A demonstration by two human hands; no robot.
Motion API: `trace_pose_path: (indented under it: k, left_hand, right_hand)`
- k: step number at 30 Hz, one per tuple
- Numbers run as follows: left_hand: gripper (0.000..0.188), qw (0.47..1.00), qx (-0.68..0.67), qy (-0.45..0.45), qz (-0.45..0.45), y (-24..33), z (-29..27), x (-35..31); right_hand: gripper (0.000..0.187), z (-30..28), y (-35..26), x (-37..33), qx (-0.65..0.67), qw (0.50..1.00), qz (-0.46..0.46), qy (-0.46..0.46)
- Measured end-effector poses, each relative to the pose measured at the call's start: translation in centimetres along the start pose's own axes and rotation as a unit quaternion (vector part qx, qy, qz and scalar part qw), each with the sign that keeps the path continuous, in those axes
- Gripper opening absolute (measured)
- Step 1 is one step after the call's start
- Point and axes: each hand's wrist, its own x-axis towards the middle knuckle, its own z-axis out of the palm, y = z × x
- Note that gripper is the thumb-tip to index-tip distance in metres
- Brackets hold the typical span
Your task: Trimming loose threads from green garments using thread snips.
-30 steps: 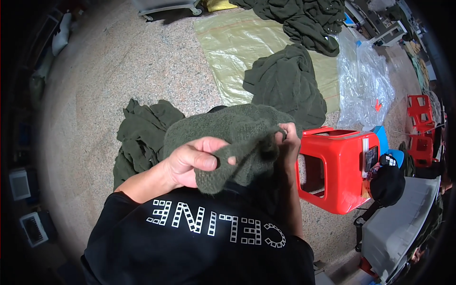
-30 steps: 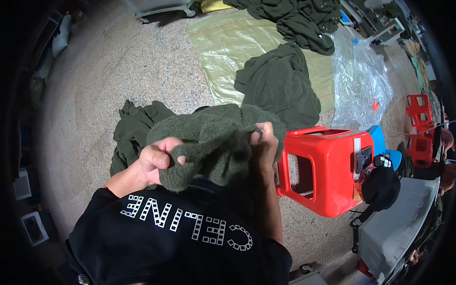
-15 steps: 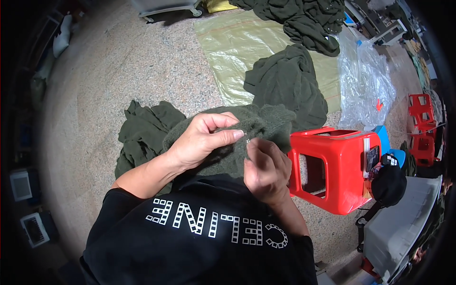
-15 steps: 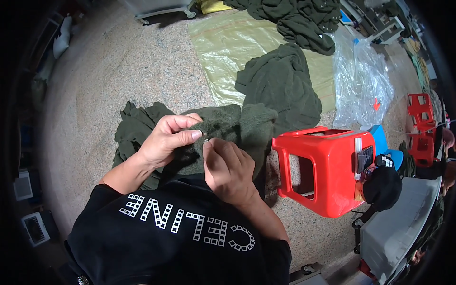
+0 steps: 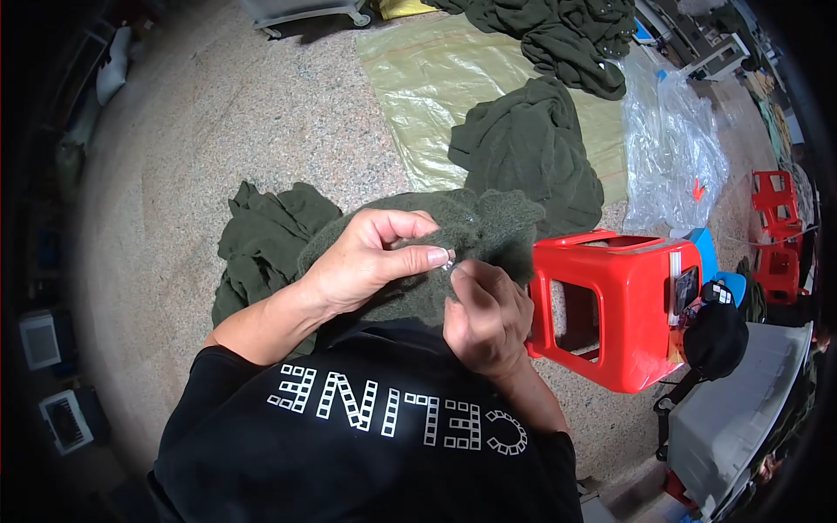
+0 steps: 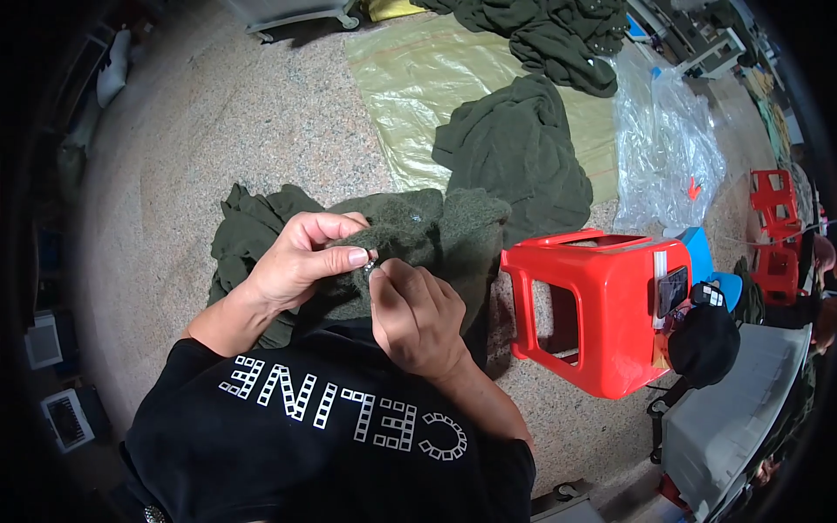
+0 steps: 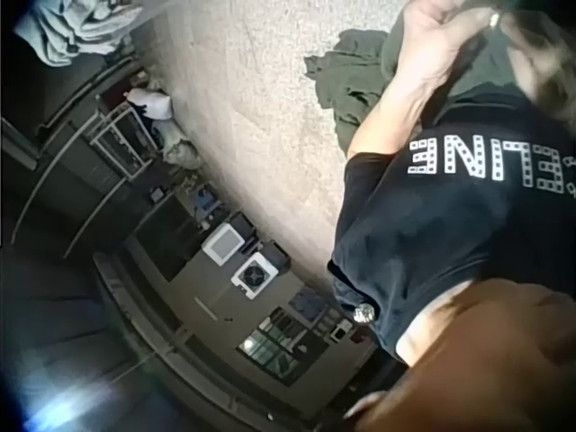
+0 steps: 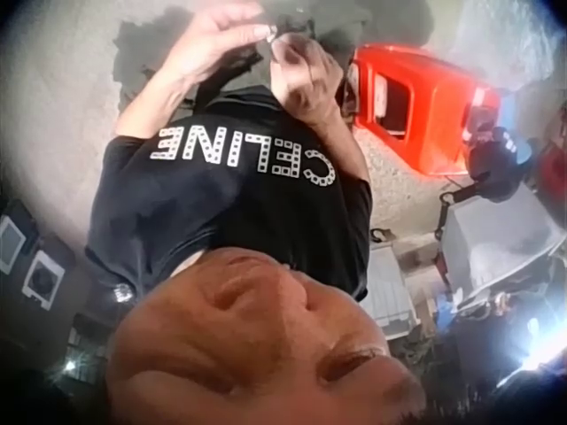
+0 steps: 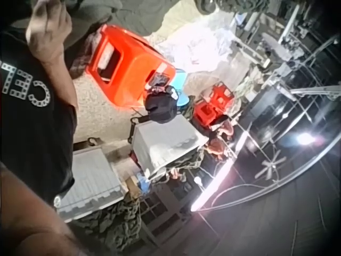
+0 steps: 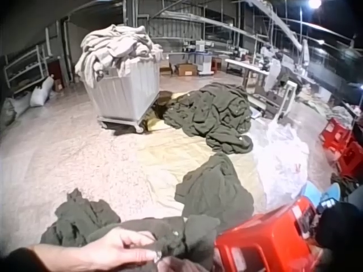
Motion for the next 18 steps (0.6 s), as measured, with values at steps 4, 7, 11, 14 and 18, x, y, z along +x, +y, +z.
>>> trace_pose_path:
  k: [4, 7, 11, 14, 18]
  left_hand:
    - [0.01, 1.0, -0.02, 0.007, -0.005, -0.22, -0.33, -0.02]
    - [0.01, 0.998, -0.059, 0.005, -0.027, -0.21, -0.36, -0.12]
    - [0.012, 0.997, -0.07, -0.003, -0.026, -0.62, -0.37, -0.21]
    - [0.013, 0.999, -0.041, -0.007, -0.007, -0.71, -0.37, -0.34]
    - [0.013, 0.998, 0.037, 0.011, 0.052, -0.79, -0.34, -0.35]
  right_hand:
    - [0.029, 0.01, -0.29, 0.62, 0.002, 0.999, 0.024, -0.047]
    - [0.032, 0.16, -0.07, -0.01, 0.002, 0.999, 0.013, -0.044]
    - [0.032, 0.09, -0.25, -0.05, 0.005, 1.0, 0.013, -0.001]
    - [0.029, 0.28, -0.03, 0.01, 0.006, 1.0, 0.015, 0.019]
    - [0.03, 0.23, -0.17, 0.06, 0.003, 1.0, 0.018, -0.004]
